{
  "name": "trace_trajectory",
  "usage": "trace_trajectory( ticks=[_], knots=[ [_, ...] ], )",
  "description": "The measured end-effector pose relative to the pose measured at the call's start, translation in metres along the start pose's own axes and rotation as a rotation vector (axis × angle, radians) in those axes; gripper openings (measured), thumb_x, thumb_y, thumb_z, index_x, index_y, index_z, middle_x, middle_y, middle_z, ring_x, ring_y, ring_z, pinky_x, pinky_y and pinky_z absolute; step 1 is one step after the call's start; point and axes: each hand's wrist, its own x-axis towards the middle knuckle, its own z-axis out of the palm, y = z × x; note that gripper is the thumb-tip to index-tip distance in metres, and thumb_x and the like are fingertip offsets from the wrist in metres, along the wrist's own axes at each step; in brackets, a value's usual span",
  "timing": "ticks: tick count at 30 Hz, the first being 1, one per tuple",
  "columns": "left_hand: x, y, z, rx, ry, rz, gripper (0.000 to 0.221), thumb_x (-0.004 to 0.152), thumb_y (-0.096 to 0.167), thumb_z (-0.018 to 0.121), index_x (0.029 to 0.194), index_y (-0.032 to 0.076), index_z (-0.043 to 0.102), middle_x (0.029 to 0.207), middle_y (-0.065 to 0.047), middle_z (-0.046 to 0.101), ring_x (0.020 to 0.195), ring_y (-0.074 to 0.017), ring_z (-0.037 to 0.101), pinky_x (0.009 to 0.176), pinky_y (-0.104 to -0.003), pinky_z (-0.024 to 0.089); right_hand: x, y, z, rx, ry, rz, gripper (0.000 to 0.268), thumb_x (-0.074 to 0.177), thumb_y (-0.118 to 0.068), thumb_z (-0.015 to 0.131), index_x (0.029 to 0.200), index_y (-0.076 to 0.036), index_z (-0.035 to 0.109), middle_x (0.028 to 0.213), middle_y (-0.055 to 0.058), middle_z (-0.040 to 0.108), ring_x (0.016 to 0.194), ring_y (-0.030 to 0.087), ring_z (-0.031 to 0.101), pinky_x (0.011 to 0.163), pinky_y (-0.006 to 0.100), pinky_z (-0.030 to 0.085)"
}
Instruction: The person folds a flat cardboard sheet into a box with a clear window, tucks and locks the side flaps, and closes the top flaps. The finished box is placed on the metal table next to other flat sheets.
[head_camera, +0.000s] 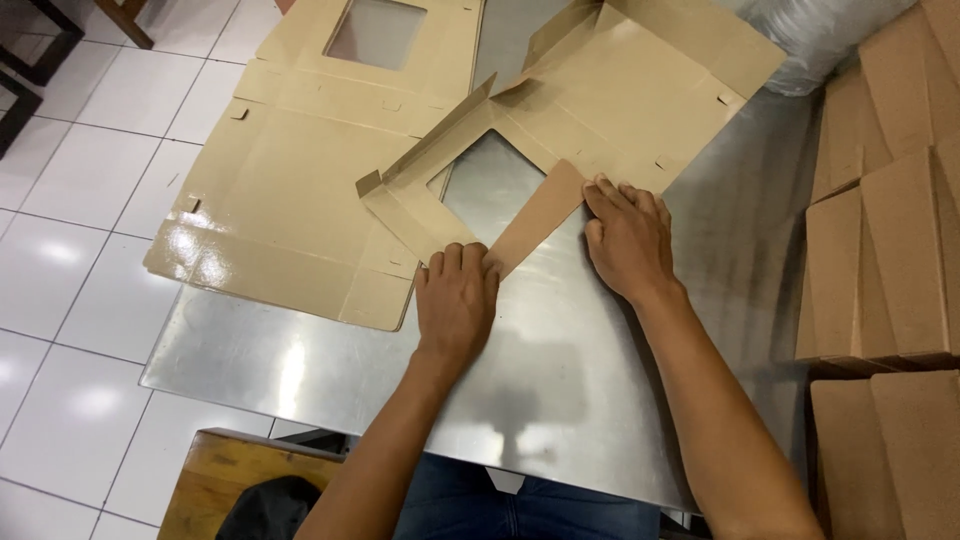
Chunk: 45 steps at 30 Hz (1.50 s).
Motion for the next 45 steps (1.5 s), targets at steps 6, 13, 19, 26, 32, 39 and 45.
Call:
trace_trajectory(
  ticks=[6, 13, 19, 26, 32, 39, 45],
  knots=[
    [0.008, 0.001, -0.024, -0.205, -0.082, 0.038, 0.019, 0.109, 0.027, 0.049, 0.109, 0.009, 0.053, 0.09, -0.014, 0.061, 0.078, -0.0395, 0.069, 0.066, -0.049, 0.054, -0.011, -0.009, -0.019, 0.039, -0.083, 0.075, 0.047, 0.1, -0.015, 0.049, 0.146, -0.016, 0.061, 0.156, 0.007, 0.054, 0.14, 0.034, 0.047, 0.116, 0.06, 0.025],
    [-0.002, -0.009, -0.087, -0.102, -0.081, 0.172, 0.016, 0.109, 0.029, 0.051, 0.109, 0.014, 0.056, 0.09, -0.009, 0.058, 0.075, -0.0377, 0.07, 0.062, -0.048, 0.059, -0.036, -0.03, -0.072, 0.279, -0.264, 0.079, 0.049, 0.095, -0.02, 0.058, 0.144, -0.021, 0.061, 0.15, 0.006, 0.058, 0.138, 0.03, 0.048, 0.114, 0.055, 0.027],
    [-0.018, -0.04, -0.152, -0.059, -0.102, 0.109, 0.018, 0.105, 0.03, 0.059, 0.11, 0.014, 0.062, 0.088, -0.012, 0.062, 0.081, -0.0406, 0.071, 0.065, -0.051, 0.058, -0.045, -0.039, -0.089, 0.339, -0.345, 0.026, 0.065, 0.082, -0.027, 0.08, 0.143, -0.013, 0.06, 0.155, 0.016, 0.051, 0.147, 0.037, 0.036, 0.121, 0.059, 0.015],
    [-0.043, -0.094, -0.137, -0.259, -0.103, -0.068, 0.012, 0.099, 0.022, 0.068, 0.105, 0.012, 0.072, 0.081, -0.012, 0.07, 0.081, -0.0351, 0.074, 0.068, -0.045, 0.058, -0.043, -0.033, -0.045, 0.365, -0.269, -0.126, 0.038, 0.091, -0.006, 0.062, 0.127, -0.013, 0.072, 0.14, 0.01, 0.064, 0.137, 0.03, 0.051, 0.12, 0.054, 0.024],
    [-0.063, -0.102, -0.033, 0.042, 0.447, 0.567, 0.014, 0.088, 0.01, 0.073, 0.098, 0.019, 0.068, 0.108, -0.006, 0.066, 0.1, -0.0314, 0.063, 0.083, -0.042, 0.044, -0.042, -0.022, -0.016, 0.441, -0.078, -0.203, 0.028, 0.095, -0.007, 0.065, 0.118, -0.019, 0.075, 0.124, -0.001, 0.073, 0.124, 0.025, 0.061, 0.109, 0.048, 0.039],
    [0.002, -0.022, -0.015, -0.211, 0.233, 0.504, 0.035, 0.087, 0.017, 0.077, 0.119, 0.008, 0.067, 0.115, -0.014, 0.064, 0.111, -0.0367, 0.063, 0.089, -0.044, 0.05, -0.037, -0.034, -0.017, 0.428, -0.09, -0.11, 0.017, 0.101, -0.015, 0.063, 0.113, -0.022, 0.073, 0.115, -0.007, 0.071, 0.12, 0.021, 0.062, 0.106, 0.045, 0.04],
    [0.025, -0.021, -0.012, -0.415, 0.086, 0.195, 0.019, 0.089, 0.024, 0.08, 0.099, 0.008, 0.075, 0.091, -0.012, 0.07, 0.084, -0.033, 0.072, 0.073, -0.04, 0.057, -0.017, -0.025, 0.013, 0.361, -0.036, -0.075, 0.019, 0.106, -0.032, 0.063, 0.099, -0.015, 0.069, 0.099, 0.0, 0.068, 0.105, 0.027, 0.065, 0.093, 0.046, 0.046]
  ],
)
